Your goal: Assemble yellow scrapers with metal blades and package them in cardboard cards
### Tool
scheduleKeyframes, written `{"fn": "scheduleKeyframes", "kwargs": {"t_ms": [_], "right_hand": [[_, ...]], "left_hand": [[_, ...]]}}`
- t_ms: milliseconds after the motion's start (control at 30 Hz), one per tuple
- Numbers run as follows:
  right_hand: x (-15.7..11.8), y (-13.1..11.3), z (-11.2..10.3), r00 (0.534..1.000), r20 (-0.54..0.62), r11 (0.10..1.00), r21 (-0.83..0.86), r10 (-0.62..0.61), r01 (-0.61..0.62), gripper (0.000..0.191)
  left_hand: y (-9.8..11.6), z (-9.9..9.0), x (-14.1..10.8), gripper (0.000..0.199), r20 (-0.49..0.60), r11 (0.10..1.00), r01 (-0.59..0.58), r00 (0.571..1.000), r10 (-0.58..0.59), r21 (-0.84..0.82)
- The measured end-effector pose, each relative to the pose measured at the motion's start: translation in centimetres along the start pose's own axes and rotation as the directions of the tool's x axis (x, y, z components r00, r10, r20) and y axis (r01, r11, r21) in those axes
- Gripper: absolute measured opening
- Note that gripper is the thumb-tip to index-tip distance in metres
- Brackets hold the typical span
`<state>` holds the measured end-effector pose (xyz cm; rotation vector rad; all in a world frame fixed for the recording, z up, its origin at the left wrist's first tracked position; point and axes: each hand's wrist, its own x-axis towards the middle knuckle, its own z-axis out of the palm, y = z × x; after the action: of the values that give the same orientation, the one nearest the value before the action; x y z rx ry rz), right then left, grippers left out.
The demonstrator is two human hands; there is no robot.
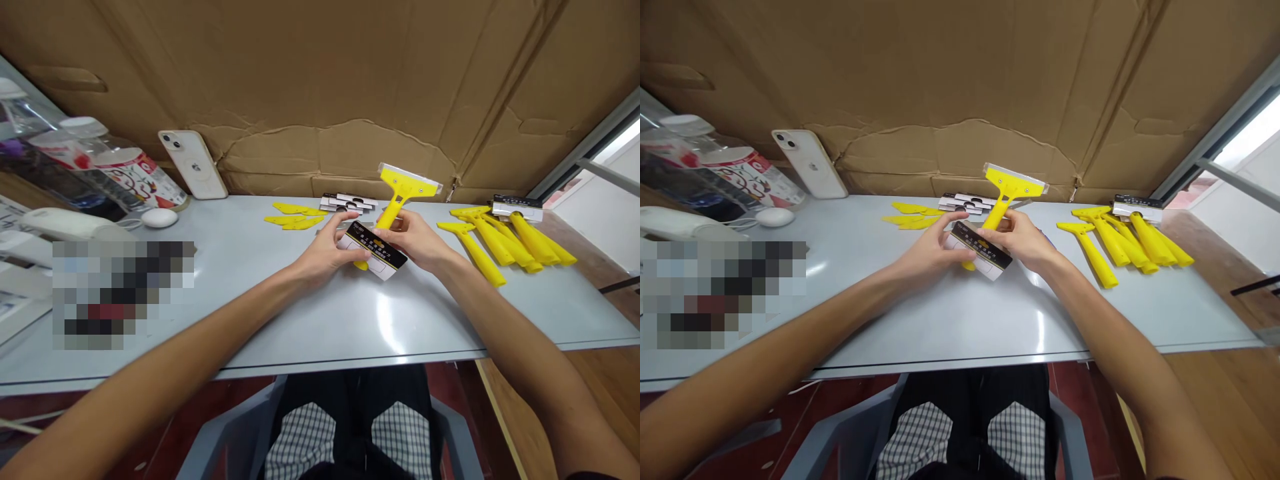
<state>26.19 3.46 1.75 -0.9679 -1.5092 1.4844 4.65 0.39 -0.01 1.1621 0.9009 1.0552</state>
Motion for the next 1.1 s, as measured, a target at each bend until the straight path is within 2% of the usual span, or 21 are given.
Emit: {"fn": "scheduleKeyframes", "kwargs": {"t_ms": [100, 167, 267, 367, 500, 600, 700, 800, 900, 1000, 1100], "right_hand": [[0.1, -0.2, 0.1, 0.999, -0.039, 1.0, 0.01, 0.023, -0.022, 0.045], [0.3, -0.6, -0.1, 0.988, -0.153, 0.998, 0.065, 0.007, 0.003, 0.044], [0.7, -1.2, -0.7, 0.938, -0.345, 0.974, 0.2, -0.033, 0.107, 0.043], [0.9, -1.4, -1.2, 0.909, -0.415, 0.96, 0.235, -0.041, 0.151, 0.041], [0.7, -1.0, -0.7, 0.94, -0.341, 0.98, 0.185, -0.008, 0.075, 0.038], [0.3, -0.7, 0.1, 0.978, -0.208, 0.992, 0.124, -0.004, 0.03, 0.04], [0.2, -0.5, 0.5, 0.996, -0.089, 0.995, 0.1, -0.007, 0.016, 0.044], [0.2, -0.5, 0.3, 0.998, -0.062, 0.984, 0.179, -0.004, 0.015, 0.05], [0.0, -0.5, 0.6, 0.998, 0.058, 0.97, 0.237, 0.031, -0.044, 0.057], [-0.5, 0.1, 1.7, 0.977, 0.195, 0.98, 0.164, 0.083, -0.116, 0.066], [-1.1, 0.8, 2.9, 0.965, 0.219, 0.984, 0.074, 0.141, -0.16, 0.085]], "left_hand": [[0.2, 0.1, -0.1, 0.093, 0.003, 0.997, -0.025, 1.0, 0.024, 0.07], [0.5, 0.1, -0.2, 0.091, -0.003, 0.99, -0.038, 0.999, 0.039, 0.139], [0.9, 0.0, -0.3, 0.089, -0.008, 0.974, -0.056, 0.998, 0.059, 0.219], [1.2, 0.1, -0.3, 0.084, -0.024, 0.966, -0.081, 0.996, 0.09, 0.246], [1.1, 0.0, 0.0, 0.074, -0.084, 0.968, -0.129, 0.985, 0.15, 0.217], [0.9, -0.3, 0.3, 0.075, -0.132, 0.981, -0.133, 0.98, 0.152, 0.141], [0.8, -0.6, 0.6, 0.079, -0.158, 0.99, -0.135, 0.977, 0.141, 0.049], [0.9, -0.8, 0.8, 0.071, -0.175, 0.982, -0.179, 0.97, 0.168, -0.055], [1.3, -1.0, 1.0, 0.066, -0.235, 0.965, -0.225, 0.953, 0.19, -0.132], [1.5, -1.1, 1.2, 0.074, -0.282, 0.954, -0.248, 0.939, 0.195, -0.168], [1.3, -1.4, 1.5, 0.081, -0.297, 0.954, -0.256, 0.933, 0.202, -0.154]]}}
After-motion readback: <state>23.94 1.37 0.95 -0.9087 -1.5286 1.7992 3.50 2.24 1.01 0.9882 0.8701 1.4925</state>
